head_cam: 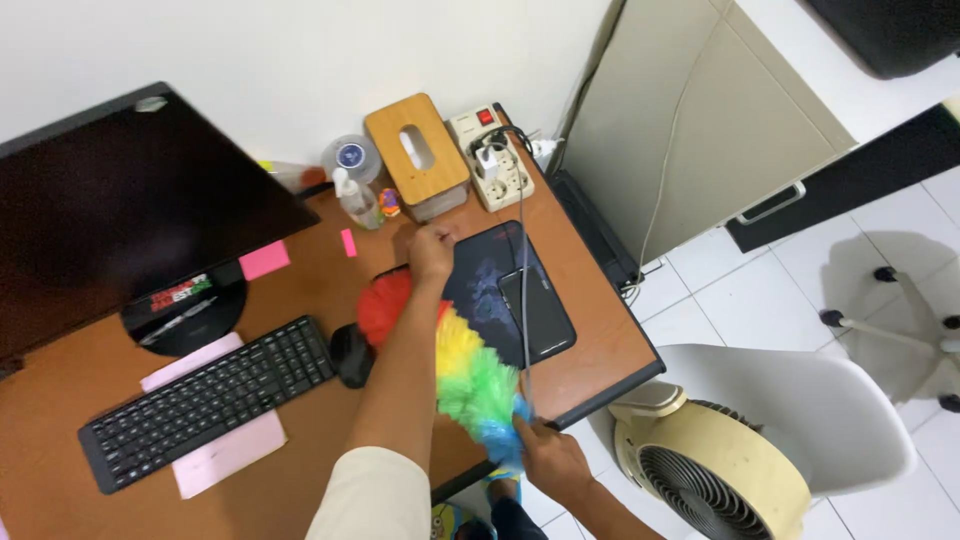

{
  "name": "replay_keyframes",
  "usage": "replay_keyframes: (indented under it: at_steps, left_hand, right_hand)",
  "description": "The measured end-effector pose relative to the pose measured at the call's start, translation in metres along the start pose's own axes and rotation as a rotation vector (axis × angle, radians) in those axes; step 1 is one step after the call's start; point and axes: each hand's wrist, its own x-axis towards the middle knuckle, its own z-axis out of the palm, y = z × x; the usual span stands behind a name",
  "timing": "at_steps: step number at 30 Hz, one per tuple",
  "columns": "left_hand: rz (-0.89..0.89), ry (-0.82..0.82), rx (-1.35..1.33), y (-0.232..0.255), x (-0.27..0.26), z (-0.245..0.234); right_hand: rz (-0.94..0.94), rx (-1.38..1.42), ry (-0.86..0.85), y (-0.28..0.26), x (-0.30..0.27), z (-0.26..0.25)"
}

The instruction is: The recorder uses a colorful duster to clean a computer monitor, printer, and various objects on an office desk.

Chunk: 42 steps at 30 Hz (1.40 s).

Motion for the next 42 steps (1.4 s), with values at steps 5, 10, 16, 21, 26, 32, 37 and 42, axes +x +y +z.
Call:
replay_keyframes:
  at_steps: [5,10,16,21,26,32,37,42]
  left_hand:
    - [0.301,0.013,0.238,0.022,-0.061,-0.030]
    - [0.448,-0.359,0.235,0.020,-0.115,-0.030]
    - [0.372,-0.305,0.527,0.008,-0.126,-0.010]
    - [0.120,-0.166,0.096,-0.030,-0.039,0.012]
    - [-0.111,-0.065,-0.107,-0.022,0.028,-0.005]
    - [0.279,0.013,0.112,-0.006,-0.025,-0.039]
    - [0.500,-0.566,0.222,0.025,-0.096,-0.058]
    - [0.450,-0.559,0.307,0.014,-0.090,-0.063]
  right_hand:
    - [-0.013,0.070,-0.032,-0.003,-0.004,-0.004]
    - [0.006,0.041,-0.094,0.000,-0.003,-0.002]
    - [-0.003,0.050,-0.086,-0.001,-0.003,-0.004]
    - [0.005,0.045,-0.099,0.000,-0.002,-0.004]
    - [-0.031,0.066,-0.079,0.008,-0.001,0.001]
    - [-0.038,0.057,-0.083,0.002,-0.002,-0.005]
    - [-0.132,0.004,-0.055,-0.003,0.004,-0.005]
    - [-0.309,-0.200,0.196,-0.025,0.055,-0.061]
